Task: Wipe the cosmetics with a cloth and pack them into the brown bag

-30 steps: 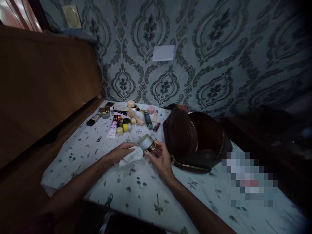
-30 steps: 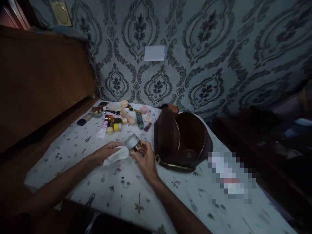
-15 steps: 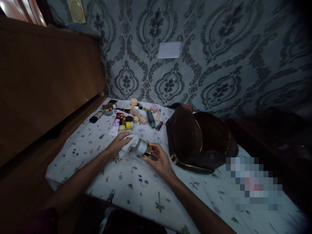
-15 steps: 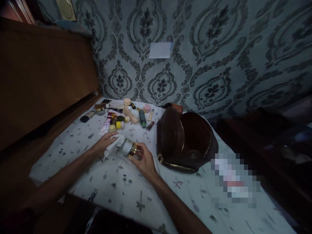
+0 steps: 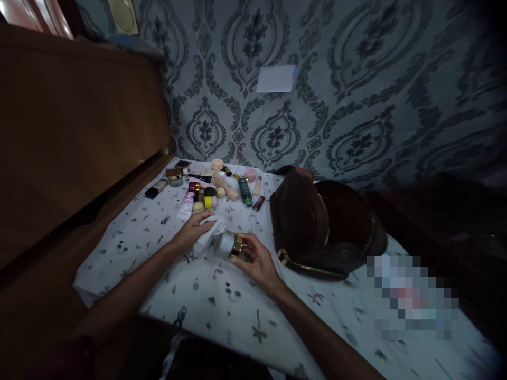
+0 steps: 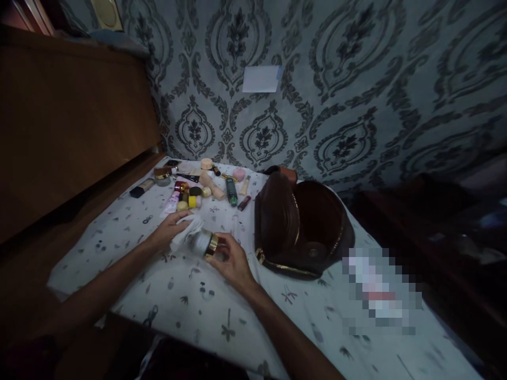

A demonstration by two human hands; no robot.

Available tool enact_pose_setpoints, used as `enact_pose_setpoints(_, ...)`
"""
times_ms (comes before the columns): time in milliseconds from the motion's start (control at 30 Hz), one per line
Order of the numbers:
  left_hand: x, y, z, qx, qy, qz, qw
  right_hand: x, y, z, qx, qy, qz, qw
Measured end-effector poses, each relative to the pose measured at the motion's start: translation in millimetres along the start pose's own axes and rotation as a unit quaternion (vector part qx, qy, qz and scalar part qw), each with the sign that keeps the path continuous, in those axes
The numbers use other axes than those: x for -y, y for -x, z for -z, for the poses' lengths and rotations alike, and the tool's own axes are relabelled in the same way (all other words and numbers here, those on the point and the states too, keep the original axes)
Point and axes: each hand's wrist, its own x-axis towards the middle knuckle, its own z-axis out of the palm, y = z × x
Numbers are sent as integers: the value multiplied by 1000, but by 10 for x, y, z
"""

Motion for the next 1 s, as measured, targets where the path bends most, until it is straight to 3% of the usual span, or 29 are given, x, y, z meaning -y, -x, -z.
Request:
enact_pose_setpoints(133, 29, -31, -5, 7, -59, -45, 997, 48, 11, 5, 21, -22, -7, 1000)
enact_pose_setpoints(300, 72, -29, -21, 62, -53, -18, 997, 105, -4, 13, 28, -49, -17, 998)
enact_pose_setpoints(500, 121, 2, -92, 112, -38, -1, 993, 93, -41, 21, -49, -68, -10, 996)
enact_pose_setpoints(700, 126, 80, -124, 174, -12, 86, 981, 6, -79, 68, -125, -23, 8, 992)
enact_pose_setpoints(867, 21, 109, -144, 121, -10, 73, 990, -47, -79, 103, -123, 50, 55, 990)
enact_pose_setpoints(1000, -29, 73, -100, 43, -30, 11, 999, 6, -28, 105, -55, 151, 112, 981)
